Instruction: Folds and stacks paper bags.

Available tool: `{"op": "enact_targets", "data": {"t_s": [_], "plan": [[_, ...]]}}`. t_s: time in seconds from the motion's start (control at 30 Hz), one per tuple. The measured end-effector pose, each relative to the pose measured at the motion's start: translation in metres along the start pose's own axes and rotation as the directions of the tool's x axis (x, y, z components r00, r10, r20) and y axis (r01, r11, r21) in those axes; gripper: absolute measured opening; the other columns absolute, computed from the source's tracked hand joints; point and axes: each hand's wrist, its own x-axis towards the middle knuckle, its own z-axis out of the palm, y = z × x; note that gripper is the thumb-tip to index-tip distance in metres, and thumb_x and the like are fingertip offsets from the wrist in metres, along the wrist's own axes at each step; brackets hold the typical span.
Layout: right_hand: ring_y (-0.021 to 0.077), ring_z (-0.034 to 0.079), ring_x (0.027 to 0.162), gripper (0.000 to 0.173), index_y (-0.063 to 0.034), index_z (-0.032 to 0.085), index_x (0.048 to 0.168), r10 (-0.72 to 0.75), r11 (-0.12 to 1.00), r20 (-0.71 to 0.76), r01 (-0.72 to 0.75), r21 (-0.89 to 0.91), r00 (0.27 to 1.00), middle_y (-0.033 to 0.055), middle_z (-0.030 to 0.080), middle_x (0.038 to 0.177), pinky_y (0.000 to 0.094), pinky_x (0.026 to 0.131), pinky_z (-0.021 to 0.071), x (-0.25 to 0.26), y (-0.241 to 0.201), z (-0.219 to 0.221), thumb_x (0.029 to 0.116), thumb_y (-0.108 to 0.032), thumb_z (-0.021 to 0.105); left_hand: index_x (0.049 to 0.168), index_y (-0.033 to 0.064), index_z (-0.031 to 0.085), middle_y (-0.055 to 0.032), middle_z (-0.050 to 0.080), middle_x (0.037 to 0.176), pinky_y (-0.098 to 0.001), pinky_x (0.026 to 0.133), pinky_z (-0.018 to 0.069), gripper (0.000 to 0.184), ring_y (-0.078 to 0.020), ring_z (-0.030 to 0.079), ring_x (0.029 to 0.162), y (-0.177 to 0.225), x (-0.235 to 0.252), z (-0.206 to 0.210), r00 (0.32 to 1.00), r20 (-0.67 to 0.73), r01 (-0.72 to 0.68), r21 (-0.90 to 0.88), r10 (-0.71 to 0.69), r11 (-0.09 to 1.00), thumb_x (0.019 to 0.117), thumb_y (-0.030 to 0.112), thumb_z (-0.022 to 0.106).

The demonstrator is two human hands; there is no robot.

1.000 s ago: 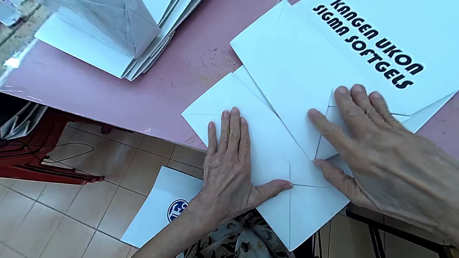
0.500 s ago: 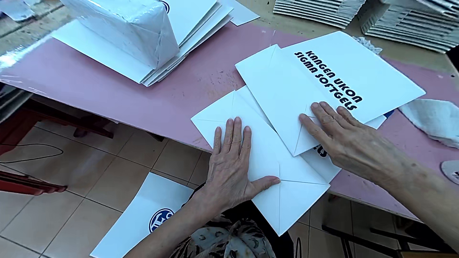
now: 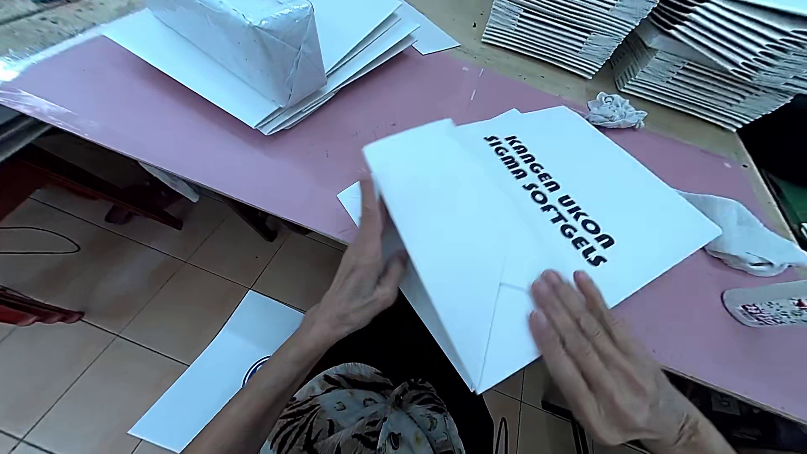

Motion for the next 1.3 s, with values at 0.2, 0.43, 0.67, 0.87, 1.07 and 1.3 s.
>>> {"op": "enact_targets", "data": {"t_s": [0.2,0.43,0.67,0.87,1.07,1.3], "plan": [[0.0422,0.054,0.135,0.034,0.0079,0.043,0.137,-0.059,0.997,0.042,0.057,0.048,0.997,0.0355,0.056,0.138,0.0531,0.118,0.0333,-0.012,-0.014,0.011,0.1089,-0.005,0.029,0.150,-0.0002,0.048,-0.0309,0.014,0.166,-0.0448,0.125,0.0219,0.070,-0.0347,0.020,0.156,-0.015,-0.023,-0.017,0.981,-0.110,-0.126,0.271,0.161,0.954,0.1059,0.054,0.039],[0.0413,0.057,0.132,0.029,0.0073,0.049,0.131,-0.043,0.977,0.044,0.033,0.208,0.998,0.0336,0.059,0.136,0.0467,0.117,0.0376,-0.011,-0.010,0.015,0.1077,0.000,0.034,0.146,0.0063,0.052,-0.0247,0.050,0.151,-0.0594,0.121,0.0226,0.065,-0.0374,0.042,0.146,-0.009,-0.008,0.000,0.821,0.323,-0.569,0.381,0.471,0.729,0.0950,0.045,0.063],[0.0280,0.048,0.144,0.042,0.0002,0.057,0.135,0.221,0.884,0.009,-0.205,0.421,0.975,0.0207,0.060,0.143,0.0490,0.125,0.0243,-0.009,-0.008,0.008,0.1078,-0.027,0.041,0.128,0.0014,0.066,-0.0241,0.069,0.126,-0.0385,0.108,0.0479,0.032,-0.0328,0.067,0.120,-0.026,0.011,0.013,0.648,0.238,-0.719,0.505,0.724,0.478,0.1033,0.007,0.047],[0.0173,0.034,0.152,0.049,-0.0171,0.053,0.144,0.461,0.887,-0.425,-0.408,0.213,0.779,-0.0053,0.041,0.162,0.0519,0.127,0.0259,0.024,0.018,-0.020,0.1016,-0.039,0.061,0.112,-0.0058,0.072,-0.0205,0.075,0.112,-0.0369,0.099,0.0567,0.030,-0.0239,0.072,0.112,0.004,0.068,-0.019,0.649,-0.101,-0.702,0.302,0.754,0.645,0.1013,0.019,0.059],[0.0232,0.043,0.147,0.046,-0.0034,0.054,0.139,0.584,0.809,-0.518,-0.493,0.319,0.625,0.0140,0.048,0.155,0.0435,0.120,0.0390,0.046,0.051,0.002,0.0988,-0.021,0.067,0.098,0.0142,0.065,0.0160,0.074,0.088,-0.0191,0.076,0.0615,0.009,0.0050,0.071,0.082,0.038,0.122,-0.069,0.731,-0.555,-0.448,0.049,0.397,0.893,0.0943,0.007,0.068],[0.0414,0.034,0.149,0.092,0.0130,0.026,0.155,0.830,0.529,-0.166,-0.661,0.532,0.532,0.0365,0.023,0.161,0.0505,0.118,0.0358,0.068,0.072,0.068,0.0951,-0.045,0.065,0.103,0.0158,0.067,0.0126,0.074,0.084,-0.0166,0.062,0.0607,0.016,0.0025,0.070,0.069,0.008,0.103,-0.063,0.856,-0.508,-0.228,-0.203,0.097,0.952,0.0906,0.011,0.075]]}}
